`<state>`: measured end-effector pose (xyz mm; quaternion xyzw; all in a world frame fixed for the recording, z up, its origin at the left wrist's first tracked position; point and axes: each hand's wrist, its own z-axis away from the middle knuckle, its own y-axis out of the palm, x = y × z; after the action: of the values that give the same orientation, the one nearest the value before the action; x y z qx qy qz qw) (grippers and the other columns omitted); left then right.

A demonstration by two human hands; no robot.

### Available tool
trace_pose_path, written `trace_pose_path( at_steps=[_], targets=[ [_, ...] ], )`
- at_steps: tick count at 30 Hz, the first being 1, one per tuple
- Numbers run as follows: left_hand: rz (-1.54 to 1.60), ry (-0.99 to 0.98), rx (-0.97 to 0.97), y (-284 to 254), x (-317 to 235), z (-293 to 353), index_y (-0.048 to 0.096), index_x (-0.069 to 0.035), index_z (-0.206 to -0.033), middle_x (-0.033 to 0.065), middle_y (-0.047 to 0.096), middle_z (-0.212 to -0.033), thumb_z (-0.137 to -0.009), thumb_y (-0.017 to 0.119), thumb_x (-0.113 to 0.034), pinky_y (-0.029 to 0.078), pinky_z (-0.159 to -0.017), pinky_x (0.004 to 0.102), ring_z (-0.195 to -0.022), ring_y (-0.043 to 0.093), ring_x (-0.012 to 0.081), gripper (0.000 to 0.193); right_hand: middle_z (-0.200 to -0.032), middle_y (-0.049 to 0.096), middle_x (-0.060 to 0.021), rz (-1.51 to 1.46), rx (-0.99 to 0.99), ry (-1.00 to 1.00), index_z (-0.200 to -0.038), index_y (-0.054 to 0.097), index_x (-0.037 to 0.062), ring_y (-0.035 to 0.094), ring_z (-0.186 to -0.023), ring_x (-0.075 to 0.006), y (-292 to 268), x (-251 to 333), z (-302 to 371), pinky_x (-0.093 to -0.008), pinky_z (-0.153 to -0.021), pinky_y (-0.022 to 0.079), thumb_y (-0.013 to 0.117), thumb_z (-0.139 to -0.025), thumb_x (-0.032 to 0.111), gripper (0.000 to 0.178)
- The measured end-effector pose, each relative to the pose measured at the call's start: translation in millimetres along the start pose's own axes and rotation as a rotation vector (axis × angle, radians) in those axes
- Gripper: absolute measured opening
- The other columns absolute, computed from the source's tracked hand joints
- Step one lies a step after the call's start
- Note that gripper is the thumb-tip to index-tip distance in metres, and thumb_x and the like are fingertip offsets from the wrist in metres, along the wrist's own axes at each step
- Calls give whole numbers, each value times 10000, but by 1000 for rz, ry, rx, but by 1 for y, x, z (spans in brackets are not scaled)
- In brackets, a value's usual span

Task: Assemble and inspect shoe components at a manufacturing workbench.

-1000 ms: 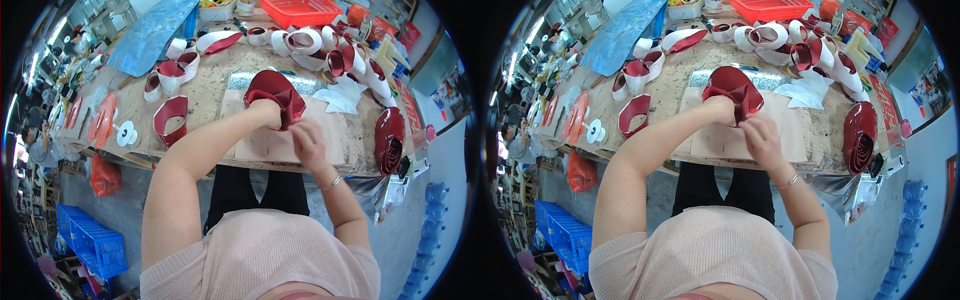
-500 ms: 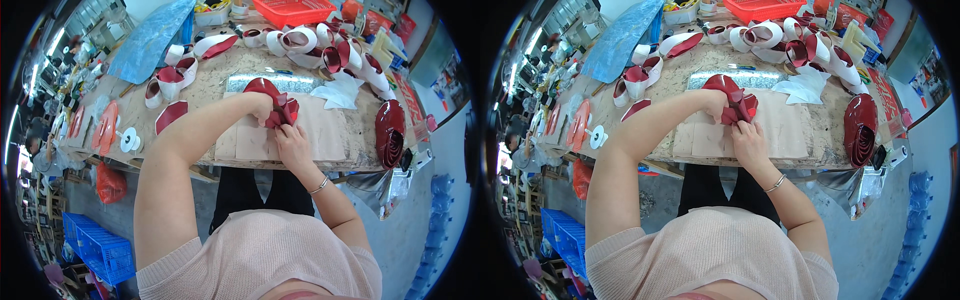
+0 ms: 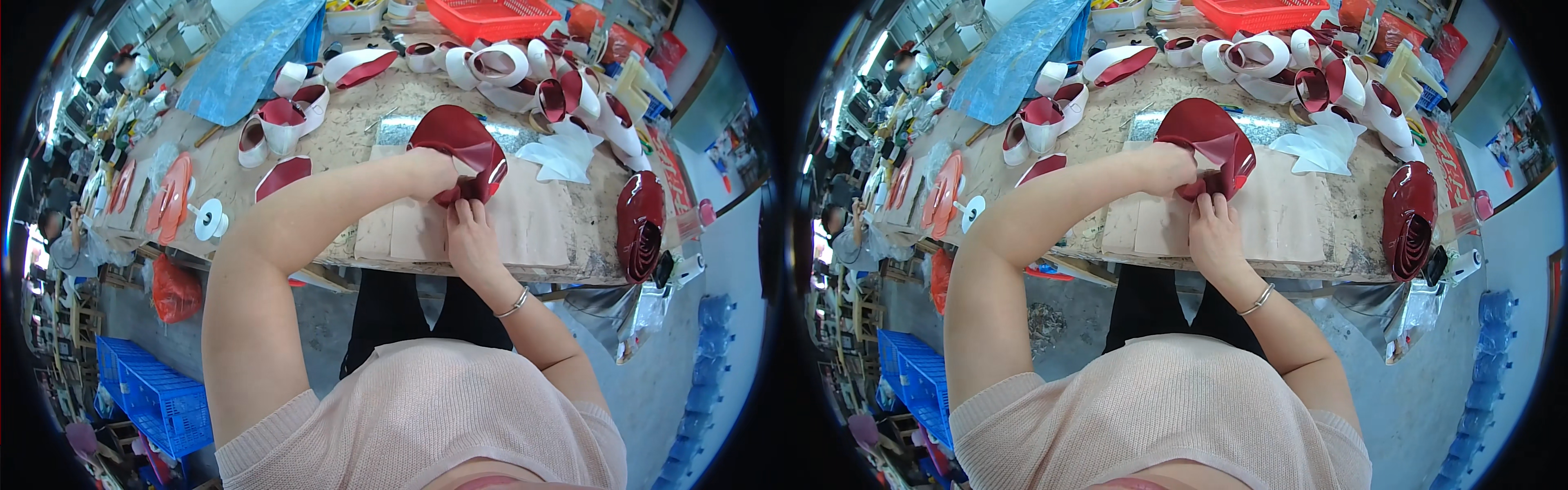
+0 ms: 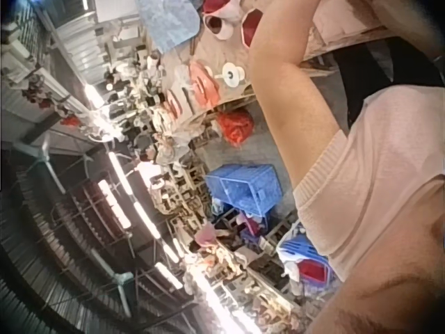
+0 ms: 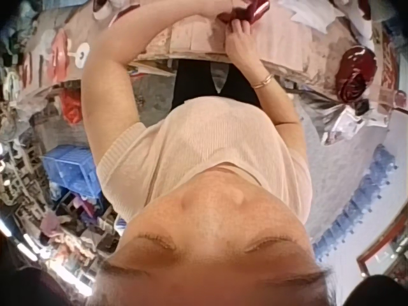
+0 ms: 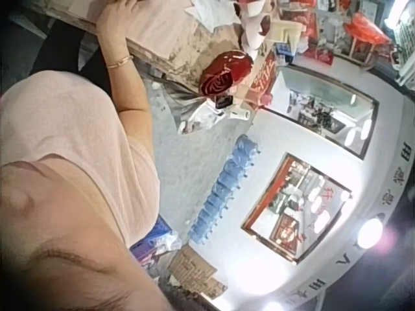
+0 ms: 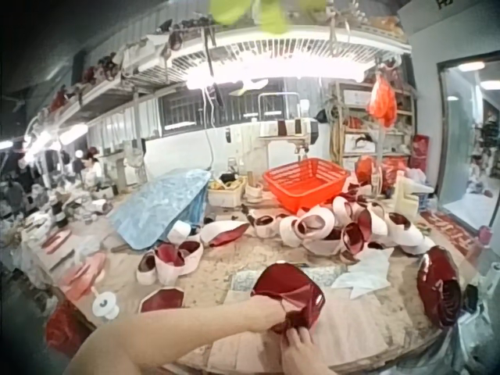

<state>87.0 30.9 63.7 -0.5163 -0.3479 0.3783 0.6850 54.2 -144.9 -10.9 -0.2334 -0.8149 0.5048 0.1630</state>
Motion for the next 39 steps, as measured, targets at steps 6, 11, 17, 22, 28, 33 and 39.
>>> trace_pose_path(
  at_steps=[6,11,17,22,28,33,39],
  targets=[
    [327,-226,144,-4,12,19,700,-85,-924,119,669,-856,-698,746,-232,391,-848,395,-893,629,278,274,-990,493,-103,-80,-11,-34,-1017,571,-39,500,-951,-249,1,-7,0,-359,-761,444,540,-761,89,288],
    [347,-343,171,8,6,15,696,-90,-975,123,674,-878,-707,728,-266,383,-836,401,-906,630,280,322,-945,505,-102,-89,-41,-54,-1055,578,-14,517,-909,-249,-1,-11,-1,-375,-757,447,537,-775,94,304],
    [285,-389,221,1,-6,15,562,-189,-1210,99,656,-1018,-755,598,-199,338,-862,422,-998,609,257,456,-953,507,-108,-63,42,-39,-1079,585,-7,503,-921,-270,-7,-1,-9,-385,-768,443,533,-765,80,330],
    [298,-449,297,-4,-9,9,517,-169,-1268,131,645,-1079,-776,556,-186,311,-918,453,-1062,591,277,494,-1004,505,-124,-95,-6,-57,-1077,564,-63,482,-962,-285,5,7,-11,-380,-774,431,516,-750,54,351],
    [32,-88,-33,18,15,16,712,-127,-901,46,656,-897,-655,721,-210,346,-866,376,-1022,552,219,260,-1018,504,-129,-119,-5,-81,-1088,548,-80,486,-966,-276,8,11,-14,-374,-787,422,513,-748,56,367],
    [-51,-14,17,3,21,35,720,-178,-904,21,658,-897,-707,705,-228,330,-867,406,-1019,549,218,203,-1016,507,-116,-121,8,-42,-1121,545,-66,497,-941,-268,8,10,-14,-376,-780,420,514,-759,64,386],
    [279,-401,183,15,17,30,716,-163,-975,89,678,-1008,-768,622,-224,294,-880,498,-1006,612,258,235,-997,518,-73,-87,103,-29,-1169,571,22,507,-963,-239,-4,11,-17,-361,-819,419,542,-775,98,403]
  ],
)
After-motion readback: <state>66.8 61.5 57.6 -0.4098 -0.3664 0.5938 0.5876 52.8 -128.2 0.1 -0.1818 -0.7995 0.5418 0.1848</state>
